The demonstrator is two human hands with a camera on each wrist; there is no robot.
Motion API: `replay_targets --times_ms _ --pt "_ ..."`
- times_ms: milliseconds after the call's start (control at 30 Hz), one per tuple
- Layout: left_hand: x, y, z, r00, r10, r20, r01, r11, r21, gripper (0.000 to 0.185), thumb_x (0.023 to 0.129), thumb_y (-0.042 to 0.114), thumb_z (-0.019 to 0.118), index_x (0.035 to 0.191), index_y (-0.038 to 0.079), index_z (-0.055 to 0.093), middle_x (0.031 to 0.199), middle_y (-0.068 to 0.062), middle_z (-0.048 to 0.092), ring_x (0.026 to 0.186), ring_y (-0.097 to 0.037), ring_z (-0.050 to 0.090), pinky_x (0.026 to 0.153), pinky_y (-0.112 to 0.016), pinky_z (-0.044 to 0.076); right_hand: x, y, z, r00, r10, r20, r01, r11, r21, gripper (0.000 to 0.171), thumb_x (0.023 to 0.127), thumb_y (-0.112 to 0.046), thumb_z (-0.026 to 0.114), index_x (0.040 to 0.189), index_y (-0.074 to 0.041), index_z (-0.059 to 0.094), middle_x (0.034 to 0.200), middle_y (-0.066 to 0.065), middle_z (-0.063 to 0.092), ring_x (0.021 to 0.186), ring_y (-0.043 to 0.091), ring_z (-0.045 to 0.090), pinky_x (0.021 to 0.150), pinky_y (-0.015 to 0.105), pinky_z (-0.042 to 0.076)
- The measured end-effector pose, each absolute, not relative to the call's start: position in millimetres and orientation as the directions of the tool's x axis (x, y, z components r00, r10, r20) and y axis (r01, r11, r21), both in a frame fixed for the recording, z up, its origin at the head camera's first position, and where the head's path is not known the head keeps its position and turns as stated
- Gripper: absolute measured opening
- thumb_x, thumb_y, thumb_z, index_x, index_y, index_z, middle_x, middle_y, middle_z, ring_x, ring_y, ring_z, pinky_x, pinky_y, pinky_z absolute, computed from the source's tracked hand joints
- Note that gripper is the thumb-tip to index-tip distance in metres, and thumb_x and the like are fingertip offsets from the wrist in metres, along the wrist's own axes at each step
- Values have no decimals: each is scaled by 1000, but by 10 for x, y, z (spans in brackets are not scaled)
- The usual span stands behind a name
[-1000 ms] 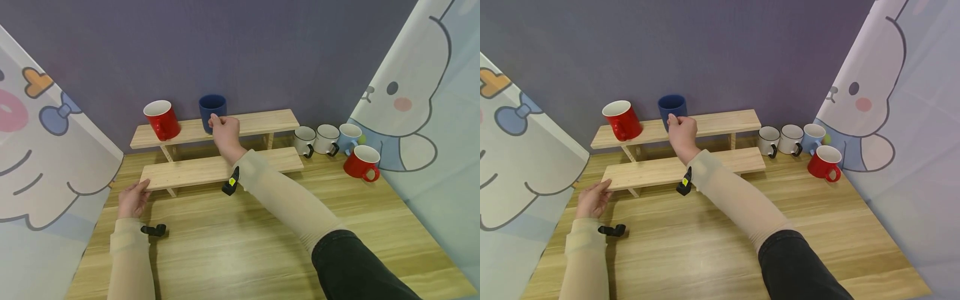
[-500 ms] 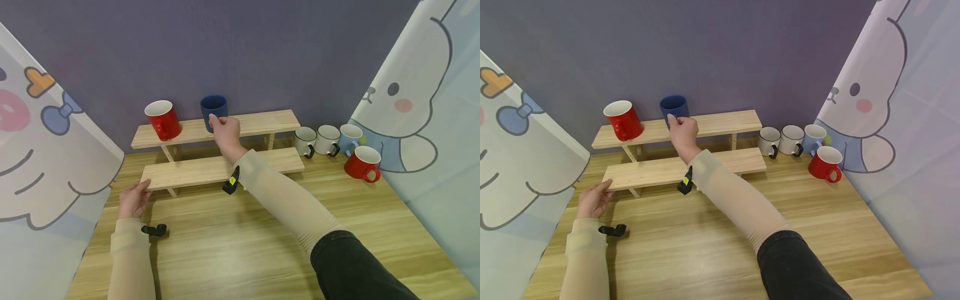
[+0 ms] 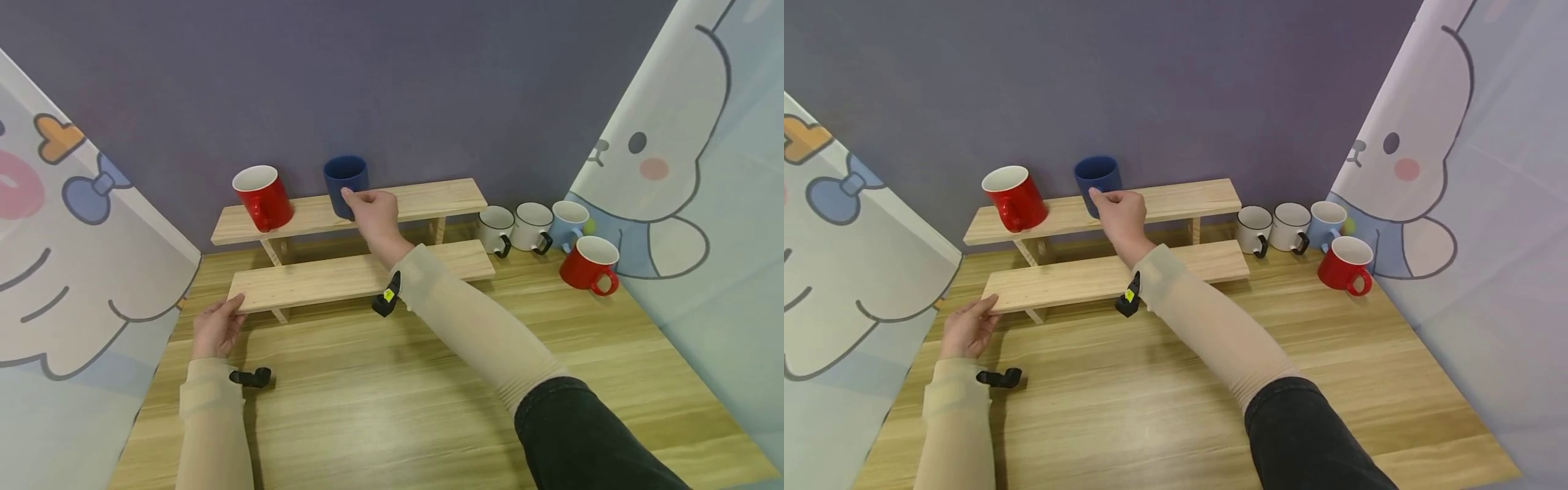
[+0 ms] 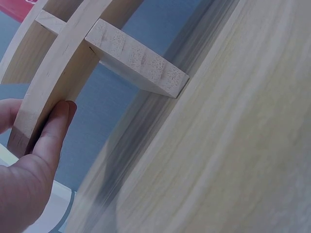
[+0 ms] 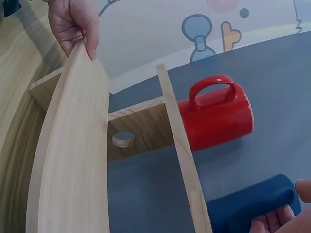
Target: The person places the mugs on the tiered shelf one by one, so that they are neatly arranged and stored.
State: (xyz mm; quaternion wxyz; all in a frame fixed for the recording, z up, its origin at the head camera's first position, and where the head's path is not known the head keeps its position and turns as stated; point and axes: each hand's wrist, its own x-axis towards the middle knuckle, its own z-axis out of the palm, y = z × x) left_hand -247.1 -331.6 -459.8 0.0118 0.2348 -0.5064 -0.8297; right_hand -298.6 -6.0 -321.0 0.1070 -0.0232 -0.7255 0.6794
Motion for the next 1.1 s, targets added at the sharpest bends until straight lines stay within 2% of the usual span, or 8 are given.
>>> replay_targets --times_ms 200,433,667,800,900,933,1100 --pt "-2481 -3323 -4627 -884 -260 -389 -218 -507 834 42 92 5 77 124 -1 51 84 -9 69 62 -14 66 56 -21 57 -2909 175 -3242 -976 167 142 -134 62 -989 26 97 -35 74 100 -9 78 106 -1 69 96 18 61 78 34 50" --pt "-2483 -3344 -4630 -887 -251 -387 -222 -504 835 41 92 6 78 123 0 51 84 -8 68 61 -14 65 56 -21 57 -2802 518 -3263 -982 121 143 -135 72 -988 29 98 -30 74 116 -7 74 114 2 67 107 19 61 91 37 52" --pt "-2483 -3338 -4626 -886 -246 -392 -225 -510 830 18 90 6 80 102 3 66 82 -8 68 57 -14 63 54 -22 56 -2659 909 -3266 -981 106 161 -154 66 -986 36 97 -26 75 123 -2 70 119 6 66 110 21 61 92 35 50" --pt "-2486 -3331 -4627 -885 -252 -392 -224 -509 831 24 90 6 80 106 3 62 83 -8 68 61 -14 64 55 -22 57 -2544 1179 -3264 -981 110 162 -154 83 -985 37 97 -27 75 124 -2 69 119 9 67 110 24 61 86 33 50" --pt "-2489 -3326 -4623 -886 -251 -390 -220 -514 829 28 90 5 79 110 2 59 85 -8 67 65 -15 65 58 -22 57 -2453 1428 -3294 -974 109 197 -186 103 -977 41 98 -27 74 127 1 67 120 11 66 112 28 60 91 35 49" --pt "-2489 -3325 -4622 -887 -250 -388 -217 -516 829 27 91 4 79 109 2 60 86 -8 67 66 -15 66 58 -22 57 -2420 1513 -3308 -971 115 209 -195 120 -973 41 98 -28 74 127 0 67 121 11 66 112 26 60 94 35 49" --pt "-2487 -3330 -4638 -889 -254 -381 -200 -532 823 9 91 2 78 94 3 69 83 -9 68 65 -16 66 56 -22 57 -2264 1891 -3389 -957 171 234 -200 193 -960 47 97 -31 74 129 2 65 121 8 67 112 21 59 94 30 49"
